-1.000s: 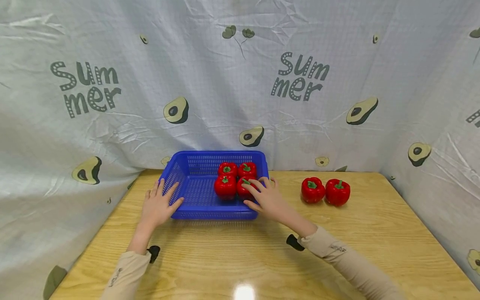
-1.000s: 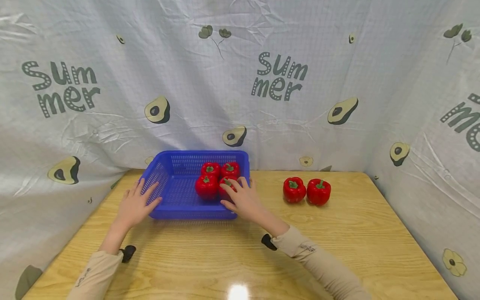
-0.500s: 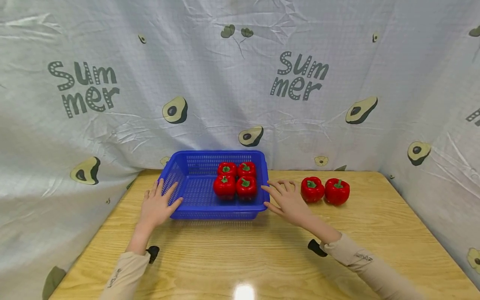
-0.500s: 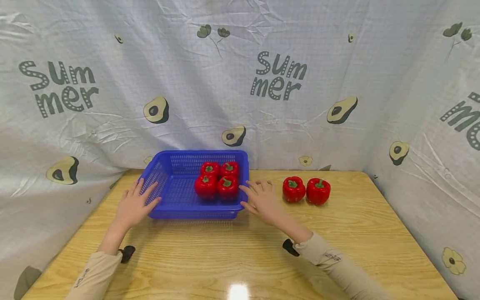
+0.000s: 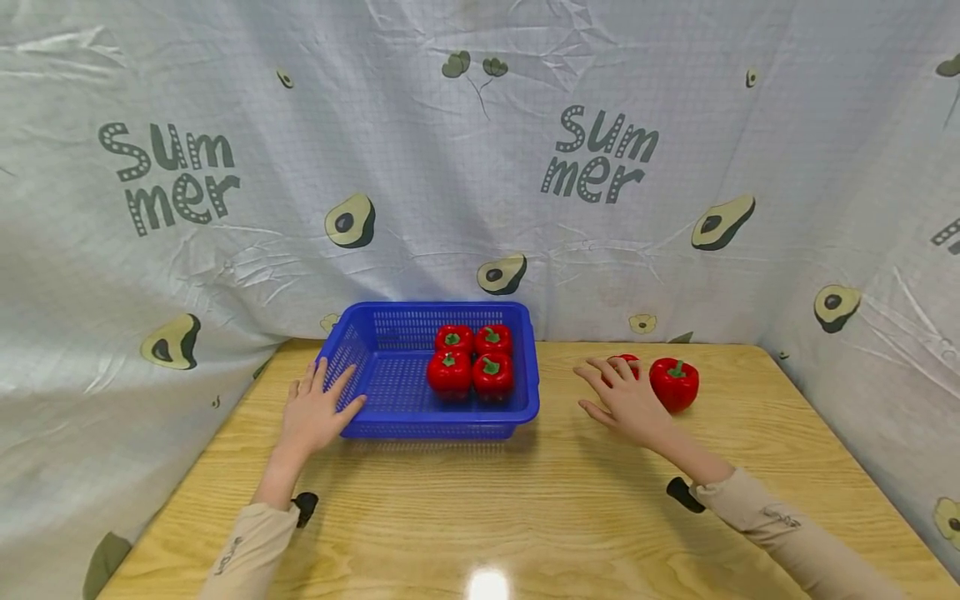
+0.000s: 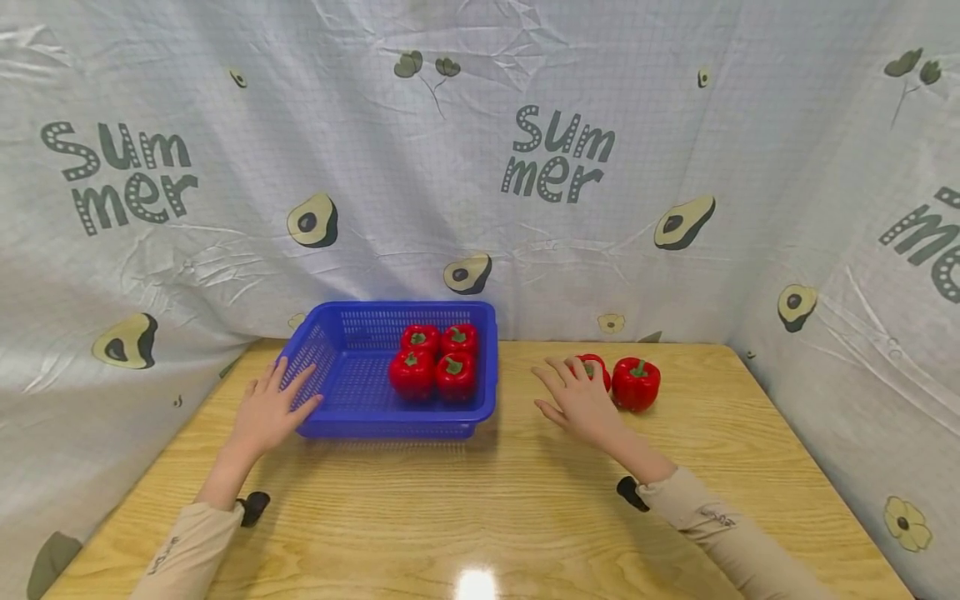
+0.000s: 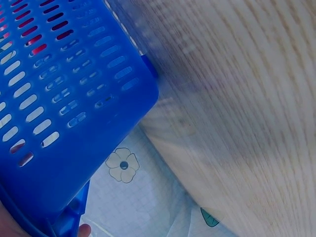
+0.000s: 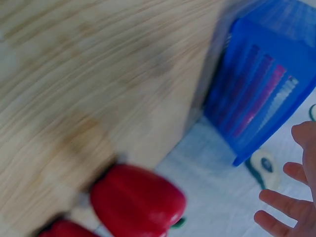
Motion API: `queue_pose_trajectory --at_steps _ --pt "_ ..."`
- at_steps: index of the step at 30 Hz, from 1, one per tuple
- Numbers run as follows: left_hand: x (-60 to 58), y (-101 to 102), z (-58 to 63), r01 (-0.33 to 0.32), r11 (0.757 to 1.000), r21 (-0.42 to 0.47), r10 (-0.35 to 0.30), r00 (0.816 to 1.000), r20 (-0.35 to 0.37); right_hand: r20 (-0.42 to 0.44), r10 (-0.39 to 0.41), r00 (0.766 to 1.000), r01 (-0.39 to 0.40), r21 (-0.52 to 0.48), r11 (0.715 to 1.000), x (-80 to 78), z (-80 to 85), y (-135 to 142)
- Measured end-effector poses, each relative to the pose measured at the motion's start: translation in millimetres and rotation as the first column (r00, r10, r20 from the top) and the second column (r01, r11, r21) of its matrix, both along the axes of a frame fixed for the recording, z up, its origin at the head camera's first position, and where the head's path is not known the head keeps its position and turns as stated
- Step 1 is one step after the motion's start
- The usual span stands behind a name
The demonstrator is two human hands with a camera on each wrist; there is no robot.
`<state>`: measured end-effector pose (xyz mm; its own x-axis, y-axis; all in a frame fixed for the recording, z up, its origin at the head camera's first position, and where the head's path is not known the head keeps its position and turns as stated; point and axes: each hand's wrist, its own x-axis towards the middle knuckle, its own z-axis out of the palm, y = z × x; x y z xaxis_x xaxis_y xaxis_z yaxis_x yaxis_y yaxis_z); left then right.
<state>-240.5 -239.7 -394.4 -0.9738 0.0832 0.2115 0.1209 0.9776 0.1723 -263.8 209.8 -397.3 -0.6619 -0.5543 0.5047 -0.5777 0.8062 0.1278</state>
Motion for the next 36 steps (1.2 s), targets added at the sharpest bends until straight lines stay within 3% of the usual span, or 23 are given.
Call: queue_pose_trajectory --at_steps 8,19,36 --pt "0.2 -3.0 0.6 0.001 1.0 0.0 -0.001 1.0 0.006 -0.001 -0.016 1.0 0.016 0.041 0.999 -15.2 -5.7 30.0" --pt "0.4 -2.2 2.1 -0.003 1.0 0.0 0.003 1.0 0.007 0.149 -0.108 0.983 0.092 0.108 0.99 -34.1 -7.4 57.6" --pt "2.3 0.9 2.6 -0.003 1.0 0.005 0.003 1.0 0.004 0.177 -0.144 0.974 0.113 0.175 0.978 -53.5 -11.6 67.3"
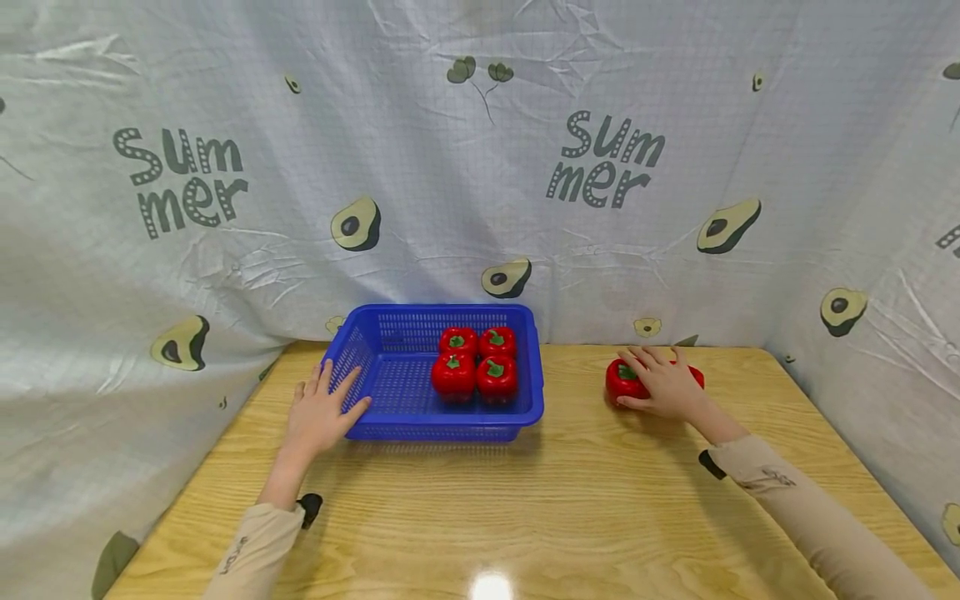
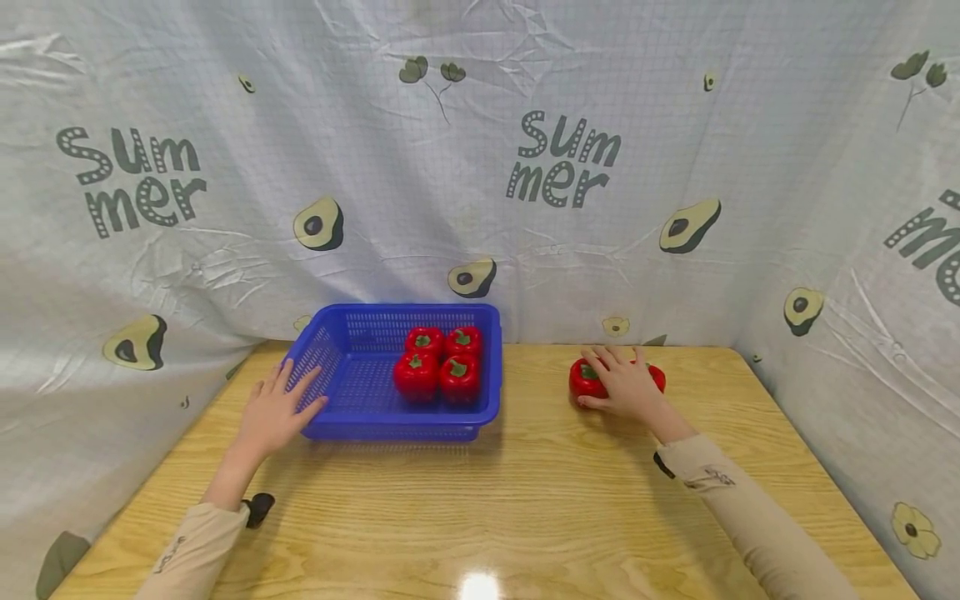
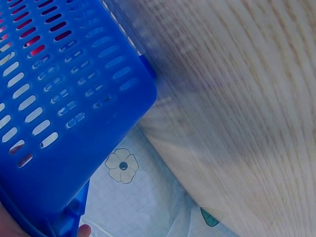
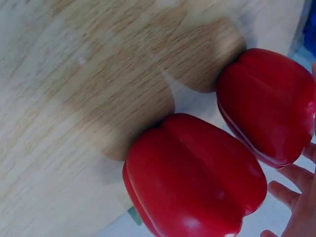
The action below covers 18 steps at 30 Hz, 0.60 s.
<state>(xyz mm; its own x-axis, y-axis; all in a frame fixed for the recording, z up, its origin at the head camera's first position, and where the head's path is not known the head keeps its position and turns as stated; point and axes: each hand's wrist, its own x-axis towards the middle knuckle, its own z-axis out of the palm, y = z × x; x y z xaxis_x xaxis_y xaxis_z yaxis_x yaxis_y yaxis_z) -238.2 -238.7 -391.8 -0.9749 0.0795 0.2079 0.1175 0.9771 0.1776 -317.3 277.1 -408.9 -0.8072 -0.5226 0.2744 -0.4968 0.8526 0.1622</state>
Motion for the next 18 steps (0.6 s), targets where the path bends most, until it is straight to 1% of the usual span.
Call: queue_pose_trajectory --at_steps 11,18 --pt "-0.3 -0.5 -1.3 -0.003 1.0 0.009 0.003 1.0 -0.001 0.026 0.004 1.0 -0.004 -0.007 1.0 -4.0 -2.8 3.5" --pt "-1.0 -0.9 -2.6 -0.003 1.0 0.008 0.003 1.0 -0.004 0.007 0.007 1.0 -0.007 -0.014 1.0 -7.7 -7.4 5.6"
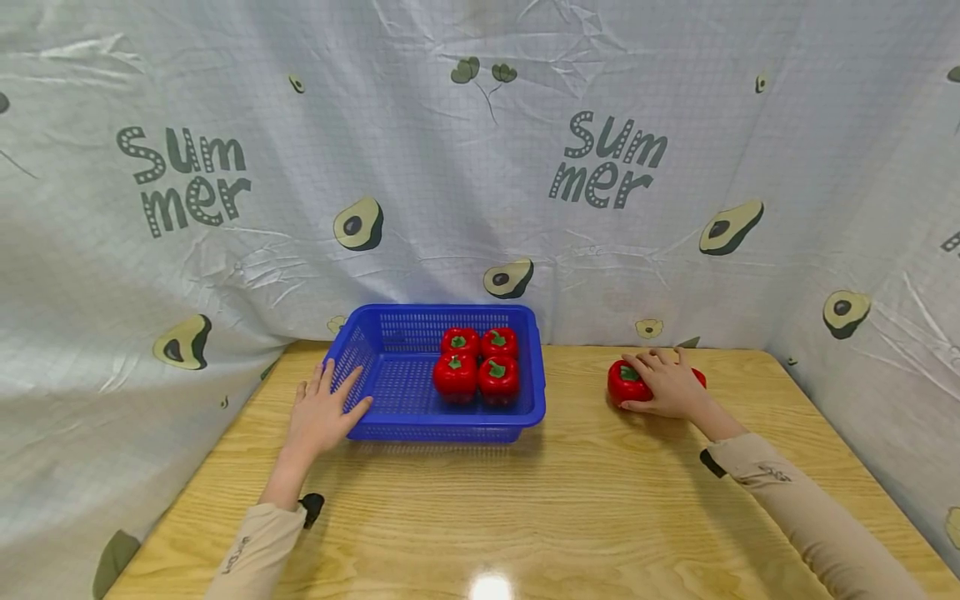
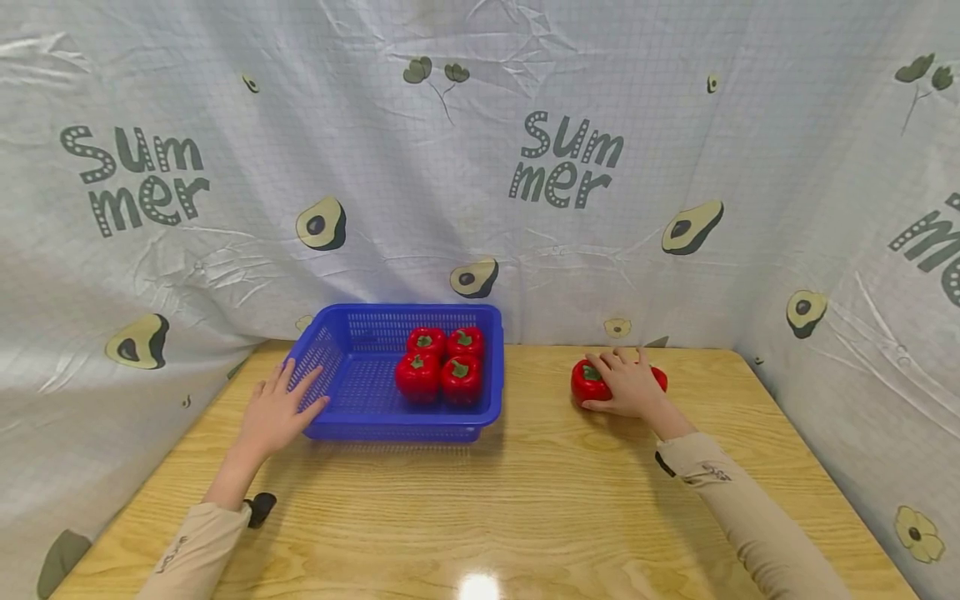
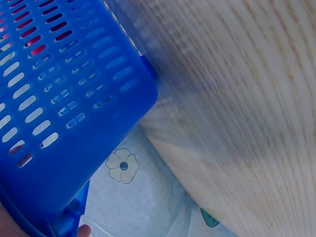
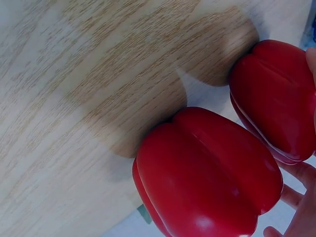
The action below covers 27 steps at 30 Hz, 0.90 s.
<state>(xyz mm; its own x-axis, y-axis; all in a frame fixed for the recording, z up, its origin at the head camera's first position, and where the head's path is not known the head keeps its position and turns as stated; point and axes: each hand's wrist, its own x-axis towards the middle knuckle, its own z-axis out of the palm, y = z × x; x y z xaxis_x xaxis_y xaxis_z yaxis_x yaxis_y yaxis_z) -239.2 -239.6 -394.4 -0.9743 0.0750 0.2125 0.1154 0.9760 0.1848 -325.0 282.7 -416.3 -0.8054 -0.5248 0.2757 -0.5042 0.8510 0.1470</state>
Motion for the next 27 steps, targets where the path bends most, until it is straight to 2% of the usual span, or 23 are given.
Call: queue_pose_trajectory --at_steps 8,27 --pt "0.5 -0.1 -0.9 0.004 1.0 -0.011 -0.004 1.0 -0.008 -0.005 0.023 1.0 -0.023 -0.028 0.999 -0.9 -2.1 0.2" --pt "-0.1 -0.7 -1.8 0.0 1.0 -0.009 0.0 1.0 -0.016 -0.023 0.041 0.999 -0.041 0.0 0.999 -1.0 -0.9 -2.6"
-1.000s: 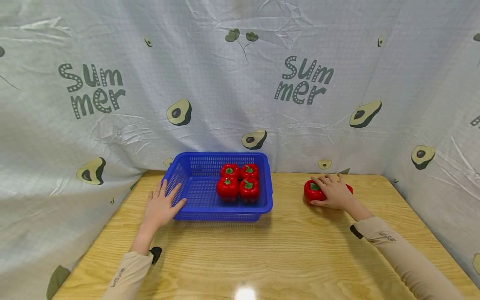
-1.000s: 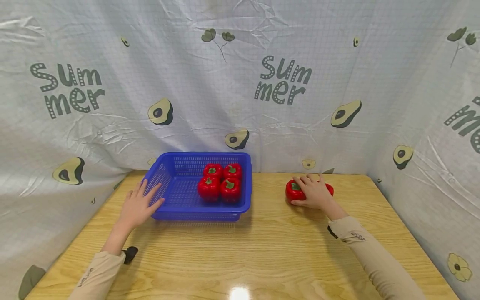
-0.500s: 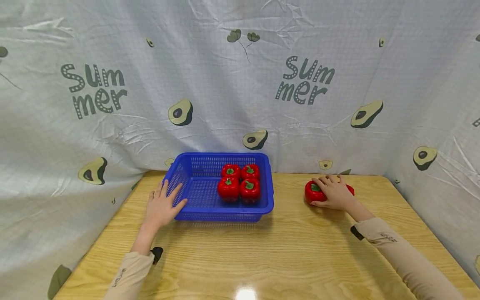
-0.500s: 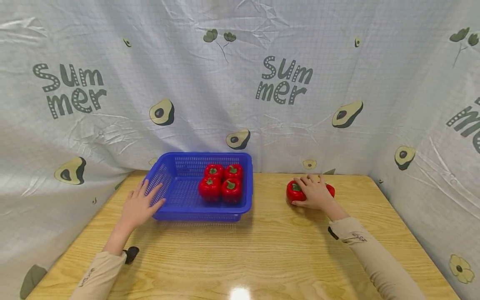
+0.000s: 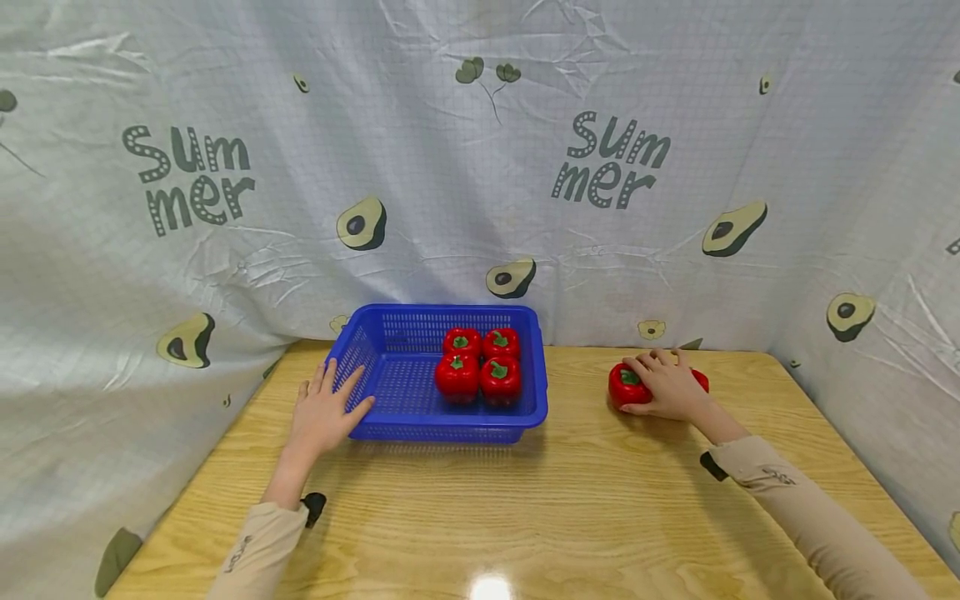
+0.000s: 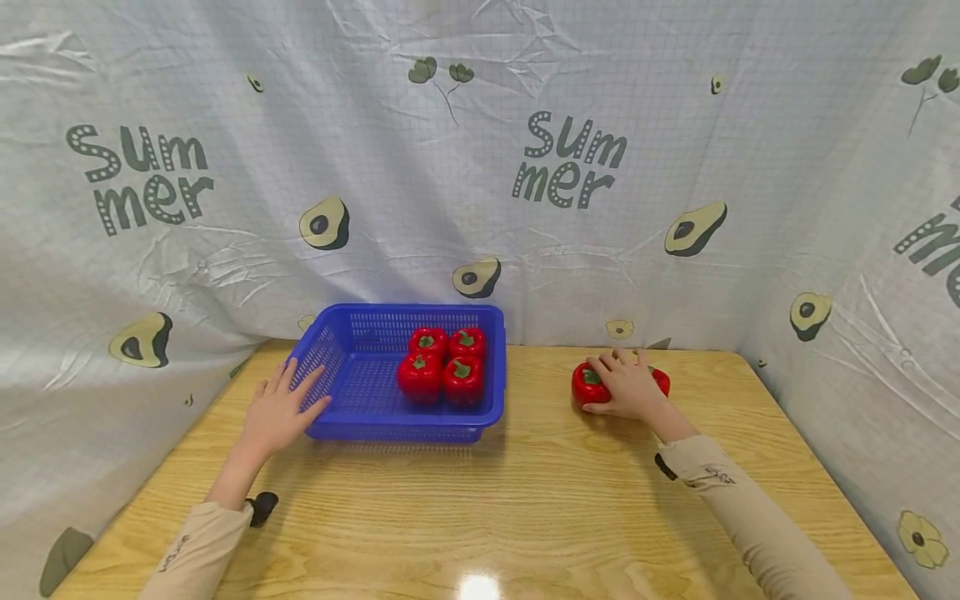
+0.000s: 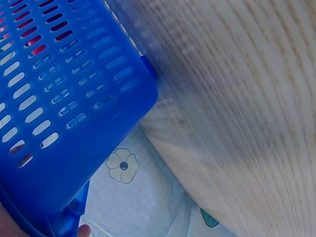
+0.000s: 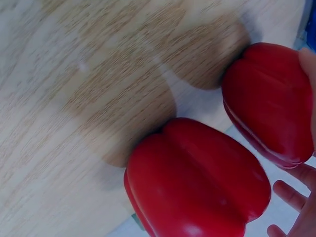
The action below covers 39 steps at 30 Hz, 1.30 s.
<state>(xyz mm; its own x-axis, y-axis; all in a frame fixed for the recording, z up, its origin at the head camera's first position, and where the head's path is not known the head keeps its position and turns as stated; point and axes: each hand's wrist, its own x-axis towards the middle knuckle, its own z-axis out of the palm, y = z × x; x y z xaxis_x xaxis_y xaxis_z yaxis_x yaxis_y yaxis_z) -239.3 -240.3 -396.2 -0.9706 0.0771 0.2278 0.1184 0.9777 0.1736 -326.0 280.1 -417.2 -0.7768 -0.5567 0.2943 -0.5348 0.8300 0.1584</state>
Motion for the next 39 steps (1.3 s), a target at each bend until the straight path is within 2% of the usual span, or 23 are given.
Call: queue_pose_trajectory --at_steps 4,9,12,18,25,39 --pt "-0.3 0.4 0.3 0.001 1.0 0.001 -0.001 1.0 -0.004 -0.025 0.011 1.0 -0.011 0.006 1.0 0.9 1.0 -0.9" --pt "-0.4 0.5 1.2 0.002 1.0 -0.002 -0.002 1.0 -0.004 -0.103 0.059 0.993 -0.06 -0.007 0.998 4.5 7.6 -5.4" --pt "-0.6 0.5 1.4 0.001 1.0 -0.003 -0.001 1.0 -0.004 -0.143 0.085 0.986 -0.083 0.021 0.996 6.8 12.5 -9.7" --pt "-0.6 0.6 1.6 0.001 1.0 -0.005 -0.001 1.0 -0.005 -0.176 0.122 0.977 -0.116 0.046 0.992 10.8 20.1 -20.6" --pt "0.2 1.2 2.5 0.004 1.0 -0.003 -0.004 1.0 0.001 -0.176 0.194 0.965 -0.195 0.013 0.981 13.9 28.9 -35.5" --pt "0.5 0.3 0.2 0.003 1.0 -0.013 -0.003 1.0 -0.005 -0.128 0.235 0.964 -0.224 0.09 0.97 23.5 44.3 -65.6"
